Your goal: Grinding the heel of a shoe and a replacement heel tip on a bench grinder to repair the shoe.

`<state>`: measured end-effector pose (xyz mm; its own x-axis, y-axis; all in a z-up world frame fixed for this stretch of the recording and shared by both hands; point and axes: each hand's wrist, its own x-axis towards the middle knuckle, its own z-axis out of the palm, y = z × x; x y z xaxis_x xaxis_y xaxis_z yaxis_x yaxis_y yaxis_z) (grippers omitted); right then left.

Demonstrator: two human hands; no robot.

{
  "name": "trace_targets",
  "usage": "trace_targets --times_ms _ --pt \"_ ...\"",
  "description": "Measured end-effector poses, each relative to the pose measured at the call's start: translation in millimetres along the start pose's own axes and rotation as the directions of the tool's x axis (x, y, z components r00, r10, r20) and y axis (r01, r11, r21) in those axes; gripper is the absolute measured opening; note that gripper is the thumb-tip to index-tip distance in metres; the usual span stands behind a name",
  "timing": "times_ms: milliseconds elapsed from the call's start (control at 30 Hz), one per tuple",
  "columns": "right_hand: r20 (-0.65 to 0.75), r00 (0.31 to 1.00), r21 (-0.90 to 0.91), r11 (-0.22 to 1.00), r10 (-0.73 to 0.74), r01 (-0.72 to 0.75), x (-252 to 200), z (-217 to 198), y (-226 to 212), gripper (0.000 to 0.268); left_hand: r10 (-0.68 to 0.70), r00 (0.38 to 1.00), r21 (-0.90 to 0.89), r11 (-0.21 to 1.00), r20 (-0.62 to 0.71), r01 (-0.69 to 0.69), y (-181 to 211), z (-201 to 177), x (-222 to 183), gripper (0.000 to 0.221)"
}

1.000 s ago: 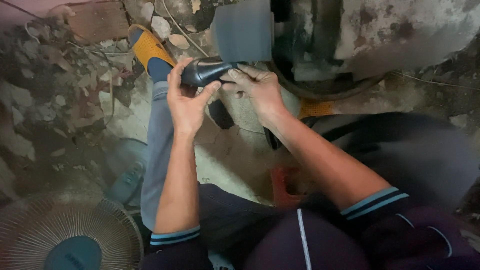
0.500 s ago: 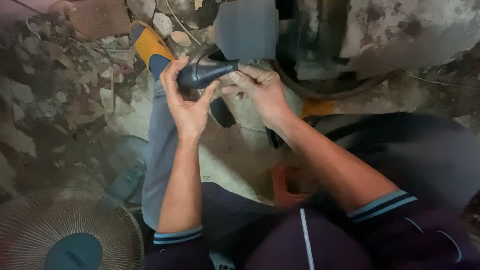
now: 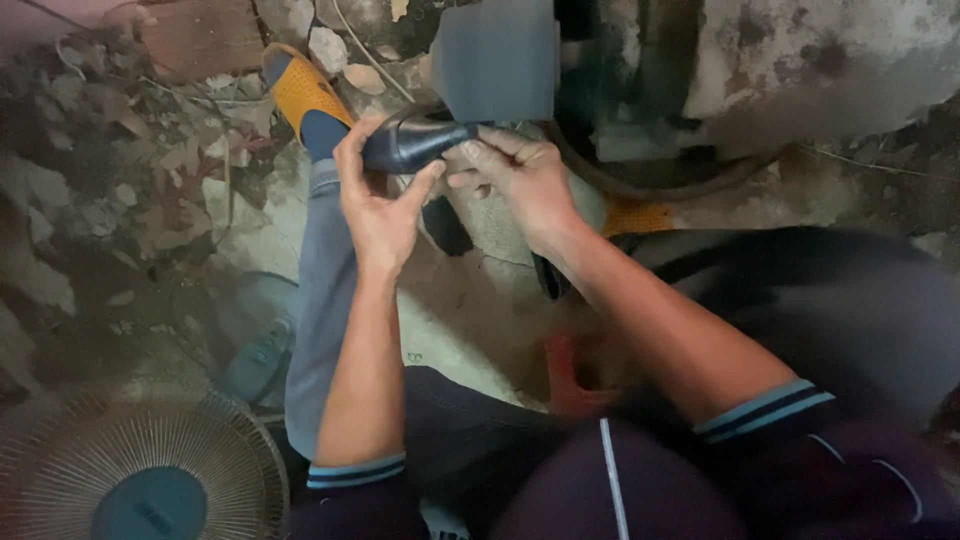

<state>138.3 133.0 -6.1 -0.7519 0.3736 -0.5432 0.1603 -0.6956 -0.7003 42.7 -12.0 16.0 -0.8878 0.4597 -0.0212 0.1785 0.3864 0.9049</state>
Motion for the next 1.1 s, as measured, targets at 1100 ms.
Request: trace_targets --times_ms 1100 --pt "0.656 0.744 -0.170 0.937 -0.124 0.306 -266.8 65.0 -108.6 0.038 -0.199 0.866 -0.259 0.962 -0.459 0.084 219.1 -103.0 -279.9 0.037"
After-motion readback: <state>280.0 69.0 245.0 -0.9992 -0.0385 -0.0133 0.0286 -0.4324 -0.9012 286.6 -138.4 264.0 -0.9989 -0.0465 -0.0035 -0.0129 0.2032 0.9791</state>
